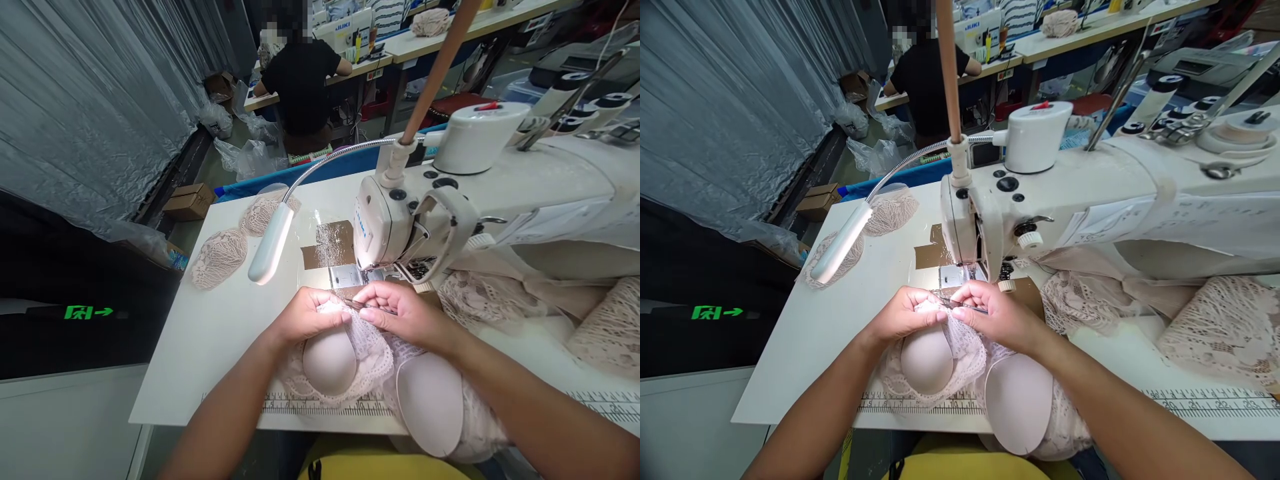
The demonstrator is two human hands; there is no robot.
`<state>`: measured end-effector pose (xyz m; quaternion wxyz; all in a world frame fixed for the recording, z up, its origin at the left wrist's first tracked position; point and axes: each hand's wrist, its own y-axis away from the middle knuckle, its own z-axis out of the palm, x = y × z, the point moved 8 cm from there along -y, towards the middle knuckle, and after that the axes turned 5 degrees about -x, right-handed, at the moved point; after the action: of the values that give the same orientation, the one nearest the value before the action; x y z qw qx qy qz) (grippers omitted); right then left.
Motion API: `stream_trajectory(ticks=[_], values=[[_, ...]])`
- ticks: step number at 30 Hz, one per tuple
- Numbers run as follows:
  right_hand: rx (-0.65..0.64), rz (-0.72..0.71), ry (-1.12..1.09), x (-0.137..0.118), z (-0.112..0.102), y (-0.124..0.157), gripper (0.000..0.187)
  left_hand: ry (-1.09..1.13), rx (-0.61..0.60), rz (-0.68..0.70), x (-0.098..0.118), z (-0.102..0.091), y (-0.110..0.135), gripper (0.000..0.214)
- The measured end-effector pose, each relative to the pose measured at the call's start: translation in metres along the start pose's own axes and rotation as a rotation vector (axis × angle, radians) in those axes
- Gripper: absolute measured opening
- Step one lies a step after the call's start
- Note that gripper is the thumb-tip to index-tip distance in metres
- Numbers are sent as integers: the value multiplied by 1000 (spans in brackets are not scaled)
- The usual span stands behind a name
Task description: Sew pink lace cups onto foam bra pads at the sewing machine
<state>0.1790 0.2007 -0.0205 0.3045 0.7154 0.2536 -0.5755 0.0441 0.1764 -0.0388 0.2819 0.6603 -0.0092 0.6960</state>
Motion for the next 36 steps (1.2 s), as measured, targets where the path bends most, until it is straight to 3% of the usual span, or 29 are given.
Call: stream_trajectory(ticks=[13,17,21,24,27,36], values=[[57,-47,215,-14,5,-1,17,-5,-23,5,2,10,-2,36],[83,-11,29,-4,3,-2,17,-23,-17,13,3,11,-2,33],[26,9,-182,1,9,-4,32,-55,-35,50,7,10,-2,35],[1,10,-58,-3,11,-4,19,-82,-74,13,7,6,1,33],[48,-3,62,-7,6,-4,19,-124,-79,-16,7,1,4,33],[91,-61,92,-10,7,-7,19,-152,-44,17,8,4,2,33]])
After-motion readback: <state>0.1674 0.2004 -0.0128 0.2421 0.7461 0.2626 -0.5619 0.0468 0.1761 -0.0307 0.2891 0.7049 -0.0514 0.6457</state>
